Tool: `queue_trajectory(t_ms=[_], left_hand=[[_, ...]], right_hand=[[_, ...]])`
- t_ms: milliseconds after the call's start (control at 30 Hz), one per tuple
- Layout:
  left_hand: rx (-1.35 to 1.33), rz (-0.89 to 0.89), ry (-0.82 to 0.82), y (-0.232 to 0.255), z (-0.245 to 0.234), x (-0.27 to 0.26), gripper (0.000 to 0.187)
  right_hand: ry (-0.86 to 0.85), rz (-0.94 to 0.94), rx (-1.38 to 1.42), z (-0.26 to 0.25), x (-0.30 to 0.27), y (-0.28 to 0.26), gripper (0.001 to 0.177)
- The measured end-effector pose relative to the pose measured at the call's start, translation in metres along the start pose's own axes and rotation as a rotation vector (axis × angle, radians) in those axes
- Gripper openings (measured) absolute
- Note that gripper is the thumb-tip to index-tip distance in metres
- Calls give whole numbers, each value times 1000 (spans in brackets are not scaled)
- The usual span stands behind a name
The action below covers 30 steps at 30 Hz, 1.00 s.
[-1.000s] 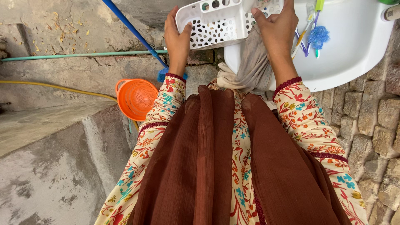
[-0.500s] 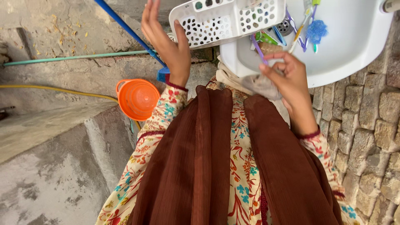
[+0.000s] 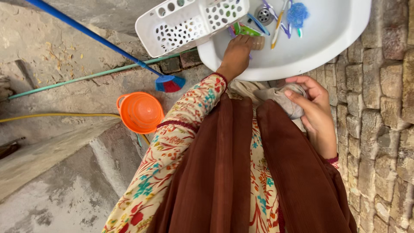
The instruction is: The person cleans a plastic organizer, soap bottles, toothbrushes, and toothpaste tubes by hand using a small brush and a cloth in a sink.
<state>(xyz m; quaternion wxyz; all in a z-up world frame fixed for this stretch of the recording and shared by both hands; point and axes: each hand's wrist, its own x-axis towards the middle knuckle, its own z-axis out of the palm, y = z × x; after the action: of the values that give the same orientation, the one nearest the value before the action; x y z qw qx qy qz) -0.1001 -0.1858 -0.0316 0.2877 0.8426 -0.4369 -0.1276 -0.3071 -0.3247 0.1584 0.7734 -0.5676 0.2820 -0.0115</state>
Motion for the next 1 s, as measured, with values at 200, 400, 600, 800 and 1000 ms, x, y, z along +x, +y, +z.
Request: queue_trajectory(t_ms=[200, 400, 600, 800, 1000], left_hand=[[349, -78, -66, -14, 51, 39, 47], [530, -138, -102, -15, 70, 45, 34], [468, -112, 83, 0, 67, 48, 34], [-1080, -252, 468, 60, 19, 39, 67], [-1684, -513, 394, 120, -40, -10, 60]], right_hand=[[116, 35, -1, -50, -32, 8, 33], [128, 88, -12, -70, -39, 7, 34], [-53, 24, 84, -87, -27, 0, 48], [-39, -33, 355, -91, -19, -15, 65], [-9, -227, 492, -76, -11, -40, 49]])
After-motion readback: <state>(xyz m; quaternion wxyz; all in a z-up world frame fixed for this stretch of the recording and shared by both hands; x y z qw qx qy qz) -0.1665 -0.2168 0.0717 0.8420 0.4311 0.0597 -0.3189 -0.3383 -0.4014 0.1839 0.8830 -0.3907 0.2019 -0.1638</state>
